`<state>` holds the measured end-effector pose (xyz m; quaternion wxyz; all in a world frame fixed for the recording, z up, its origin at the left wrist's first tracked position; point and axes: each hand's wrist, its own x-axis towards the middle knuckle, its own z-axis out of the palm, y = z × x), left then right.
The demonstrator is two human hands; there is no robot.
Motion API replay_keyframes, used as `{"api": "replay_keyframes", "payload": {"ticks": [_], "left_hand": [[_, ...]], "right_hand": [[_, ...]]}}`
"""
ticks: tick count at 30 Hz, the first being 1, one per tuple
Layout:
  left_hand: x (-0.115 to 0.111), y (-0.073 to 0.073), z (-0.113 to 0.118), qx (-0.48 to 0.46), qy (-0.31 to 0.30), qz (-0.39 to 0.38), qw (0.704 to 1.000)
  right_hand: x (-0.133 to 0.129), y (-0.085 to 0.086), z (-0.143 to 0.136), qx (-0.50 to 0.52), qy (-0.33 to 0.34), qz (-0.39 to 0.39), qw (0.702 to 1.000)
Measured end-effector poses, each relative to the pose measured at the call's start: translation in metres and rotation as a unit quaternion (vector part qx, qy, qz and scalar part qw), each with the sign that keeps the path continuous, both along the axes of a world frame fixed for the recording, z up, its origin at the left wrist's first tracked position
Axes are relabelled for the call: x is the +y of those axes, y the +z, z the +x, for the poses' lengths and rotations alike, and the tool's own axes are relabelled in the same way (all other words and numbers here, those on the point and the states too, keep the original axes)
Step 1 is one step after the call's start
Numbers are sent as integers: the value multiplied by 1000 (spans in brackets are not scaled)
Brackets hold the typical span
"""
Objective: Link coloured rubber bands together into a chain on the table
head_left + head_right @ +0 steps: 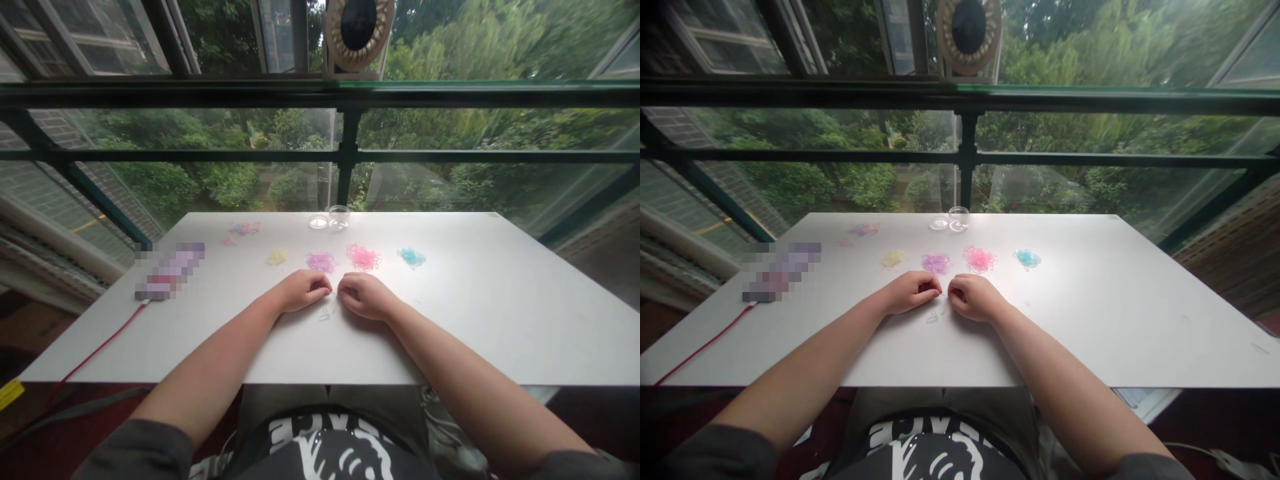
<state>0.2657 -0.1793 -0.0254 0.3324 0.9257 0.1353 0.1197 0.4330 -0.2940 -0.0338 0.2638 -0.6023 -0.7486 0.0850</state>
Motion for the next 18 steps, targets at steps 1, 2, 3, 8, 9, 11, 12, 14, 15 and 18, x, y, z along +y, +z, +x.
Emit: {"api": "replay_keyframes", "payload": {"ticks": [1,2,3,8,9,11,12,14,15,18], "left_hand": [[0,0,0,-3,2,-4,1000],[0,-1,0,-6,4,-7,1000],[-1,-1,0,-11,6,-9,1000],[-6,-3,2,-34,-9,-2,999],[-7,-3,3,-40,-12,1,999],[-8,-4,4,-46,-10,7,999],[-9,-5,5,-46,-7,8,999],[-8,-7,5,-47,-1,11,999],[-8,-7,5,-49,-3,11,999],[-6,-9,4,-63,-5,8,998]], "right_hand": [[-1,1,-2,7,8,-10,1000],[-2,3,-3,16,13,-21,1000],[-2,3,-4,29,16,-32,999],[0,1,-3,104,2,-75,992],[1,0,-3,112,-11,-71,991],[2,-2,-2,117,-25,-63,991],[2,-3,-2,118,-22,-66,991],[3,-3,-3,126,-15,-73,989],[3,-3,-3,132,-14,-76,988],[3,-3,-3,142,-7,-92,986]]}}
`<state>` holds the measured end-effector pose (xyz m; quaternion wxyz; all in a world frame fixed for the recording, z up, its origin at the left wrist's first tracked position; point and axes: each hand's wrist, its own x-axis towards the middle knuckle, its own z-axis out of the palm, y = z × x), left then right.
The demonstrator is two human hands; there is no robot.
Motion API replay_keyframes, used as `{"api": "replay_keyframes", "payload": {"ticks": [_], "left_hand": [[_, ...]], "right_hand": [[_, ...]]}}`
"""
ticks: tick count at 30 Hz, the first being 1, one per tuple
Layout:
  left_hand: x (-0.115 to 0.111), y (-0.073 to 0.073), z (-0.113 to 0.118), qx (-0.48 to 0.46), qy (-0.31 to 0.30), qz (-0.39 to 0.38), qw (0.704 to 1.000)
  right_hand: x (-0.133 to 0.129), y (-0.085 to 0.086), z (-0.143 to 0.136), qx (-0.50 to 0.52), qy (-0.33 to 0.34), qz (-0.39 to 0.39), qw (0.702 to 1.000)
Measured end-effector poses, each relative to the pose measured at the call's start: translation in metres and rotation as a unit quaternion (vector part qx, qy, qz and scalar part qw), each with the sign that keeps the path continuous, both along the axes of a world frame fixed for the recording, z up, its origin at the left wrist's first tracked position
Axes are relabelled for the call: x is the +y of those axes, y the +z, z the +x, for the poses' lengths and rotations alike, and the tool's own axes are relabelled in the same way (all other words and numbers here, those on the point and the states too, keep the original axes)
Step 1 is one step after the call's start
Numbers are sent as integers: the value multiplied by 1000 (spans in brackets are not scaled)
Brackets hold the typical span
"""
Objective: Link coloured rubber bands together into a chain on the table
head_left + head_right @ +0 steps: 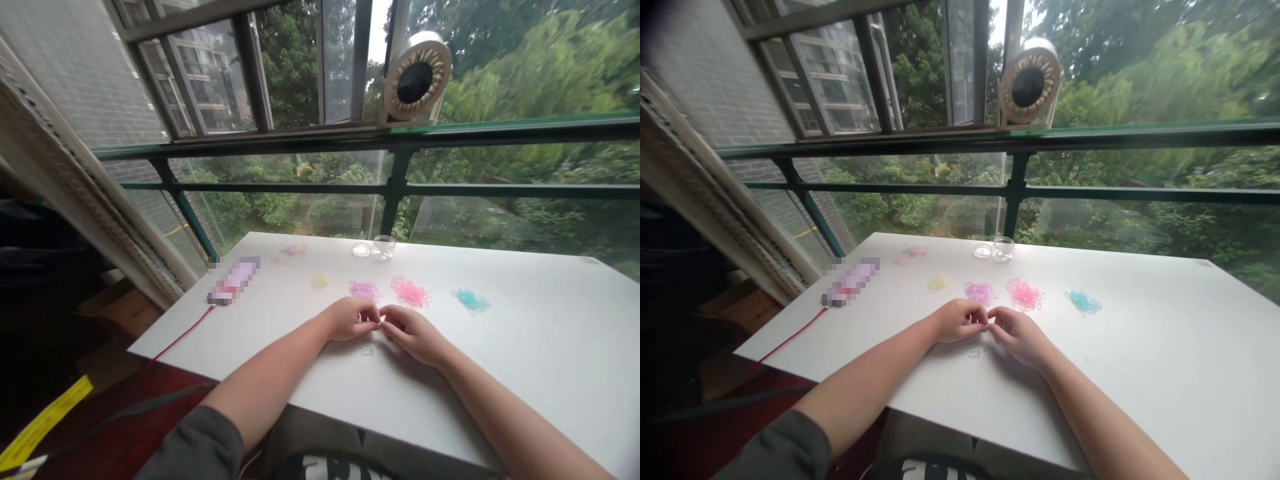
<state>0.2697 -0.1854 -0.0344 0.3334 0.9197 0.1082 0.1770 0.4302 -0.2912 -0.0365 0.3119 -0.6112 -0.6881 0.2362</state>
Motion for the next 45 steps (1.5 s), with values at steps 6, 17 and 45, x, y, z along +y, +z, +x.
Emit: {"api": "replay_keyframes", "payload": {"ticks": [6,17,45], "left_hand": [[1,-1,0,-11,3,-8,1000],[2,0,0,-8,13,-11,1000],[0,4,0,12,2,-16,1000]], "right_hand": [[2,-3,4,-21,-2,5,1000],[2,-4,6,-26,0,14,1000],[1,1,4,-27,7,19,999]]}}
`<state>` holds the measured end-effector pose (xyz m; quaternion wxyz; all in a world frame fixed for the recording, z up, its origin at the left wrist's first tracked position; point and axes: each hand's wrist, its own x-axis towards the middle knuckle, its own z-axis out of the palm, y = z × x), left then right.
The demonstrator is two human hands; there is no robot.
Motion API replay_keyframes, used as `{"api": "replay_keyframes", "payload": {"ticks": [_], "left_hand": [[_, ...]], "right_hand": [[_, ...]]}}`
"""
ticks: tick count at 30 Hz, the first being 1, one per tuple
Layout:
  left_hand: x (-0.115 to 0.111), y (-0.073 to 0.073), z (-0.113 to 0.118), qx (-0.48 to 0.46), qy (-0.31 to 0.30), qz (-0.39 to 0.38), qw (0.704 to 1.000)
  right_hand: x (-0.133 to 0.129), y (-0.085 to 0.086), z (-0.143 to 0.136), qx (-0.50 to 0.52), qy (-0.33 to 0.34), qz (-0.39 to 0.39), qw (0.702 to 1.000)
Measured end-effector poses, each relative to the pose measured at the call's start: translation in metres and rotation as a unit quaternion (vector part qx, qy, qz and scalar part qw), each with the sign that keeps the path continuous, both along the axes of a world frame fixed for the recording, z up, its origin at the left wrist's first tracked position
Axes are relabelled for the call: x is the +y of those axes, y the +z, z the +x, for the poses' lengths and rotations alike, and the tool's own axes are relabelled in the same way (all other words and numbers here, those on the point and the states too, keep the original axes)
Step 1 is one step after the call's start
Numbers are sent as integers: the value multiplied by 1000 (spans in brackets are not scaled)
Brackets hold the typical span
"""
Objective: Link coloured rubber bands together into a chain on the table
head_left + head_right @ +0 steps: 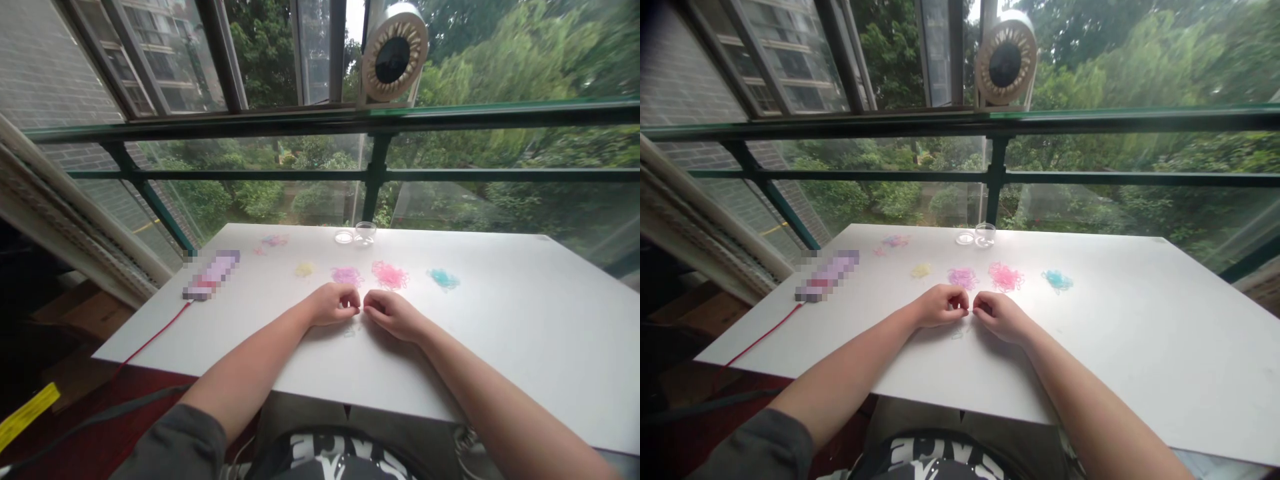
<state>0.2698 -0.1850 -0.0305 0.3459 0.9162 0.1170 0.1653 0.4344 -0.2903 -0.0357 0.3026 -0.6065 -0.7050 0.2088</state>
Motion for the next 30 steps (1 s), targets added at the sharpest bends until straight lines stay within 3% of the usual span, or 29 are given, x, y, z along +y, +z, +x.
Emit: {"api": "replay_keyframes", "payload": {"ticks": [7,13,22,30], "left_hand": [[4,0,-4,-10,15,-9,1000],[5,1,-3,-12,14,-20,1000],[-1,6,-2,-12,28,-15,999],[3,1,-4,9,2,-21,1000]], "right_hand": [[-1,1,4,43,-27,10,999],[-2,0,-1,46,1,-18,999],[0,-1,0,40,1,-2,999],[1,-2,-1,44,-10,0,999]]}}
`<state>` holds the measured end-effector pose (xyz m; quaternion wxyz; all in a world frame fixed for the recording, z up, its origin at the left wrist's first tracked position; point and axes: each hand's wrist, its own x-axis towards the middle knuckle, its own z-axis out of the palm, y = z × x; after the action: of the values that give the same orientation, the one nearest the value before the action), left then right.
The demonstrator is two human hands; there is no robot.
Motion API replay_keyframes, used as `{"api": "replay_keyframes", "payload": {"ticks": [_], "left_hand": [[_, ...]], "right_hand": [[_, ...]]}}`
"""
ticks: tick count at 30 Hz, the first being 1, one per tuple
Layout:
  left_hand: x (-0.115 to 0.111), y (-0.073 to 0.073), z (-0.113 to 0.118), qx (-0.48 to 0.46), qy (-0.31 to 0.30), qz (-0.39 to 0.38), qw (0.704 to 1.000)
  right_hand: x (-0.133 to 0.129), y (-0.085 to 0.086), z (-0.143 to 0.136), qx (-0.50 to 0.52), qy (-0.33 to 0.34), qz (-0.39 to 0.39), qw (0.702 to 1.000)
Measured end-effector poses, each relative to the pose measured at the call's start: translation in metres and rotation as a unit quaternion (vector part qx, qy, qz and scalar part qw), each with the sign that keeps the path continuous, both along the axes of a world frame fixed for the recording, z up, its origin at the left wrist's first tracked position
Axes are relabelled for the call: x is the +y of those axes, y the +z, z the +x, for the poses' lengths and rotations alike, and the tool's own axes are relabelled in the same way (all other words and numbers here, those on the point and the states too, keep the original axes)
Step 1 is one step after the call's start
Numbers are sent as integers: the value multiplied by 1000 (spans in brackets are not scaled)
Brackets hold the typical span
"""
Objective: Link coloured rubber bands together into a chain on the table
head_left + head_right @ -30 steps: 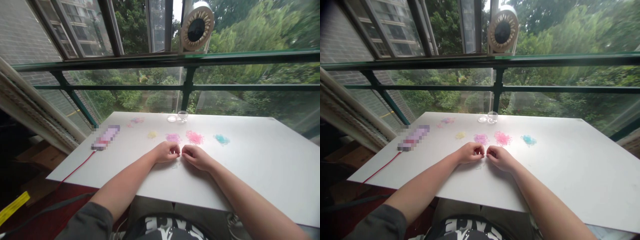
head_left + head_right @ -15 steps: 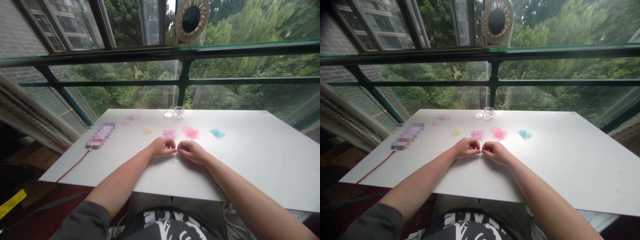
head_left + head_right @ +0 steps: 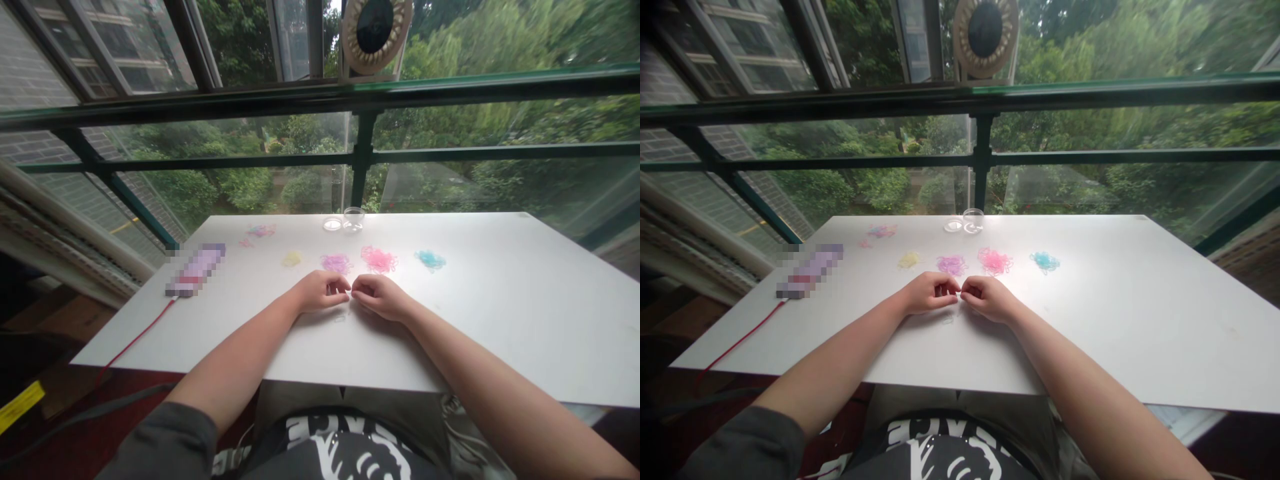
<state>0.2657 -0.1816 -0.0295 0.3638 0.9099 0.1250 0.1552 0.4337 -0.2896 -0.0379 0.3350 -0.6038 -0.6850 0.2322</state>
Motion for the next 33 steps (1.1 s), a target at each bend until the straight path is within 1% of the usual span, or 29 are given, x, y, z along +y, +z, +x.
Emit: {"api": "replay_keyframes", "payload": {"ticks": [6,11,14,17,23,28,33], "left_hand": [[-3,2,2,17,7,19,1000],[-1,3,1,13,19,10,1000],[0,4,0,19,14,0,1000],[2,4,-1,22,11,-3,1000],[1,1,1,13,28,10,999],[1,5,0,21,17,1,1000],[0,8,-1,23,15,5,1000]], "right_hand": [[-1,2,-1,0,-5,-13,1000],[-1,2,2,7,-7,-11,1000],[-1,2,4,21,-10,-5,1000],[-1,3,4,40,-1,-8,999],[-2,4,1,60,15,-26,998],[-2,5,2,57,2,-24,998],[-3,4,2,75,8,-9,997]]}}
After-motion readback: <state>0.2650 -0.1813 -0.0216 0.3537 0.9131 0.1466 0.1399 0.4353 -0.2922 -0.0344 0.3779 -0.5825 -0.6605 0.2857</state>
